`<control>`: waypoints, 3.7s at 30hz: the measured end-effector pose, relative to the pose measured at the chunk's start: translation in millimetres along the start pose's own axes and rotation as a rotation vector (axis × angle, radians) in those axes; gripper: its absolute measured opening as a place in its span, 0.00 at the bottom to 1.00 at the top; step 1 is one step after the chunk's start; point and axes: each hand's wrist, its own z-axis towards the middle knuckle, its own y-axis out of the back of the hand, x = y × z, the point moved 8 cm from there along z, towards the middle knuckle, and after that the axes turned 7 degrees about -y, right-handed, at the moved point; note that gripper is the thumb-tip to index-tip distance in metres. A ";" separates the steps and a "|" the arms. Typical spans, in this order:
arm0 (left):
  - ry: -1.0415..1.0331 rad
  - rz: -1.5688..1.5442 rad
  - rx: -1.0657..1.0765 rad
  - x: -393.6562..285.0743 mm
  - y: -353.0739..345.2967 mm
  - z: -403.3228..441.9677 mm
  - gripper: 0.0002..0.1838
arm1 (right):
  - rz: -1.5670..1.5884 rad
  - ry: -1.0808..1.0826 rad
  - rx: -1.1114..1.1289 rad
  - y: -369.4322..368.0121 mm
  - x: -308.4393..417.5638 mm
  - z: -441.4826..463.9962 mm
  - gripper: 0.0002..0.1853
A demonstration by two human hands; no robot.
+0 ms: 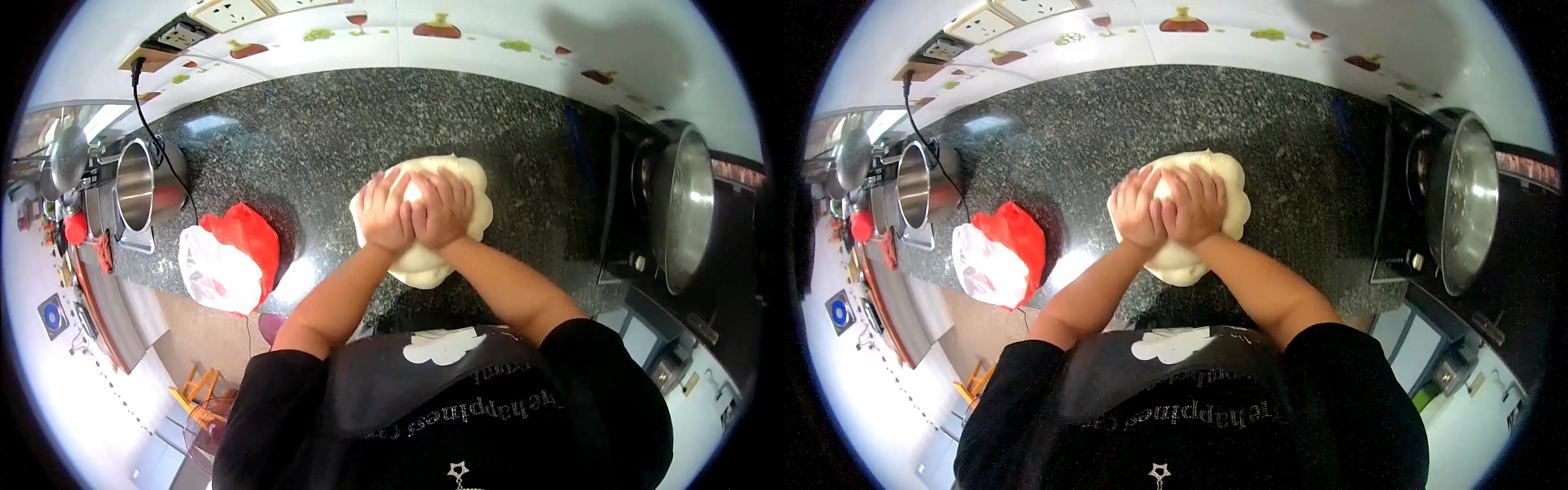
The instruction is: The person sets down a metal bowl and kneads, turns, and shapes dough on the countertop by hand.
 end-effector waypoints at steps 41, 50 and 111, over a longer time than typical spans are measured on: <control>0.209 -0.027 0.130 27.8 -54.7 73.5 0.19 | -0.191 -0.224 0.134 -45.9 -80.9 99.7 0.16; 0.307 -0.289 0.331 34.0 -56.1 66.2 0.26 | -0.159 -0.275 0.599 -42.0 -85.8 83.2 0.26; -0.170 -0.134 0.197 -91.6 -9.8 -114.2 0.33 | -0.058 0.077 0.003 61.6 -30.3 -132.3 0.28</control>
